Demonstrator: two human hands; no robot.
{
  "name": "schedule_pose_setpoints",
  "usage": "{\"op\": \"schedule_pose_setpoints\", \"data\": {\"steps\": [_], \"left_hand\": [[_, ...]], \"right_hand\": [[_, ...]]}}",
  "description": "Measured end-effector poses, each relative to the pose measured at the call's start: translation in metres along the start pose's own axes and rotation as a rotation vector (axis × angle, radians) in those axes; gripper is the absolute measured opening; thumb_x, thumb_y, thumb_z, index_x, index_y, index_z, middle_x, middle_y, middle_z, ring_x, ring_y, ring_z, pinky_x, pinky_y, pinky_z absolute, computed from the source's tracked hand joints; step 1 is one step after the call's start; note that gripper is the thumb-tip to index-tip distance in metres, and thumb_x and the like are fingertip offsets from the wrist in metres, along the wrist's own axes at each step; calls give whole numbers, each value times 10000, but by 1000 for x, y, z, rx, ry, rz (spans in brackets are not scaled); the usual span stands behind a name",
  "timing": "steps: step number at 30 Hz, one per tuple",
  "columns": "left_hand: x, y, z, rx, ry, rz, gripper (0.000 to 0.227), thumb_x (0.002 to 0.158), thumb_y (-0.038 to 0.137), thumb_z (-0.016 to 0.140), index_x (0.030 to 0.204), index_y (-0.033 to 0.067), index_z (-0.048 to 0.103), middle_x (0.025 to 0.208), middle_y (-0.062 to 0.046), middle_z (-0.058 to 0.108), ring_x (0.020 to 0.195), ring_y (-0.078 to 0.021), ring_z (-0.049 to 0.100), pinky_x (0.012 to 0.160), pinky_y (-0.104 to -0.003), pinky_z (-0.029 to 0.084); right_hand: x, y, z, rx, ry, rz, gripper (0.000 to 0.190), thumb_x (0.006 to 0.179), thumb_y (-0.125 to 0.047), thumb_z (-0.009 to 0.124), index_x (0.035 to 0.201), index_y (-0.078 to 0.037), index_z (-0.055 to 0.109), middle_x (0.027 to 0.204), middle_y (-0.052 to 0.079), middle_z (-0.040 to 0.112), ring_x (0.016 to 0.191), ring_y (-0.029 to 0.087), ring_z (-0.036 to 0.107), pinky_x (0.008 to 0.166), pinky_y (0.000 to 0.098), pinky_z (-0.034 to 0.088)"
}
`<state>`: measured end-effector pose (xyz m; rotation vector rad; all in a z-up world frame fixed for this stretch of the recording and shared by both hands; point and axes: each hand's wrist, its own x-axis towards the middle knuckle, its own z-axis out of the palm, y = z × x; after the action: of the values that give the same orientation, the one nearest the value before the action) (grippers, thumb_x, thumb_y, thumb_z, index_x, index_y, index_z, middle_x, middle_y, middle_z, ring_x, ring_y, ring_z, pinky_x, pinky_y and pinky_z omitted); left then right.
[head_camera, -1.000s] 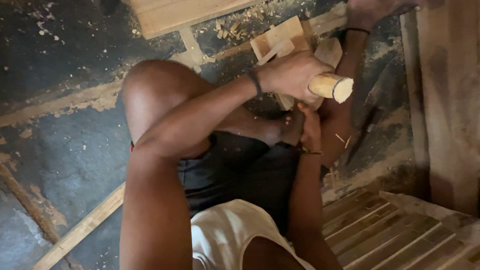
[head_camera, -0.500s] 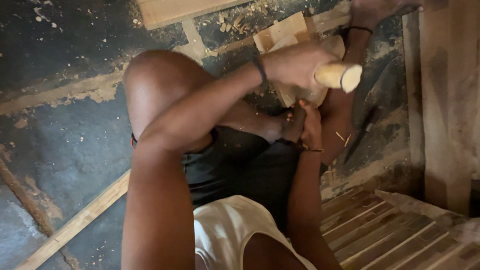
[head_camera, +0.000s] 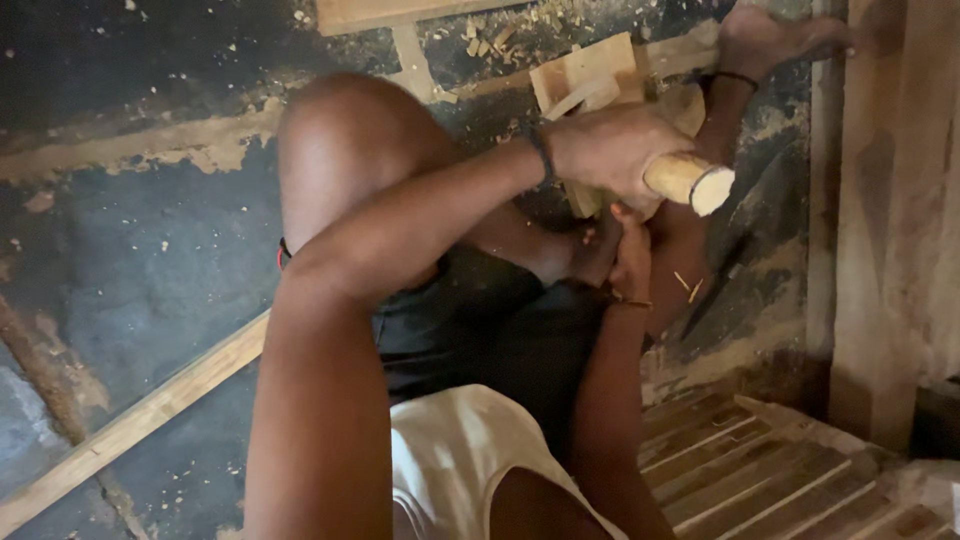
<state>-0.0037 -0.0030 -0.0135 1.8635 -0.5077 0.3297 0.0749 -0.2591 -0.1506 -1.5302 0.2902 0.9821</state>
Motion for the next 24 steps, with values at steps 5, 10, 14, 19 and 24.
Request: {"op": "schedule_pose_setpoints", "data": {"steps": [5,10,14,19,24], "left_hand": [[8,-8,-3,145,-27,-22,434,799,230,879,1178,99,712,1036,-76,766,950,-218,749,887,-380,602],[15,-25,0,228,75,8,576,759,311,936,1220,77,682,1104,-154,690,1069,-316,637,973,-453,492],[21,-25,0,169,91,-49,656,721,327,935,1257,76,653,1129,-158,670,1070,-311,633,974,-448,481],[23,-23,-2,137,24,-69,589,808,340,898,1295,111,658,1120,-96,742,1035,-240,725,987,-408,570],[28,-31,2,82,86,-33,623,770,321,920,1281,90,648,1087,-109,735,992,-238,724,936,-398,556]], "right_hand": [[6,2,-8,-82,-20,-45,377,922,-372,707,1060,-30,628,800,118,643,661,249,643,630,378,566],[8,0,-10,-79,4,-73,356,893,-346,718,1073,-53,625,845,91,664,693,243,665,652,391,581],[4,-4,-7,-147,103,2,392,896,-379,715,1084,-43,644,799,133,660,663,262,656,644,400,582],[3,-5,-3,-143,80,-45,381,881,-369,715,1087,-56,645,795,98,667,678,243,655,650,387,576],[1,-7,-3,-120,68,-14,383,900,-373,717,1061,-33,647,776,113,649,666,246,645,648,381,575]]}}
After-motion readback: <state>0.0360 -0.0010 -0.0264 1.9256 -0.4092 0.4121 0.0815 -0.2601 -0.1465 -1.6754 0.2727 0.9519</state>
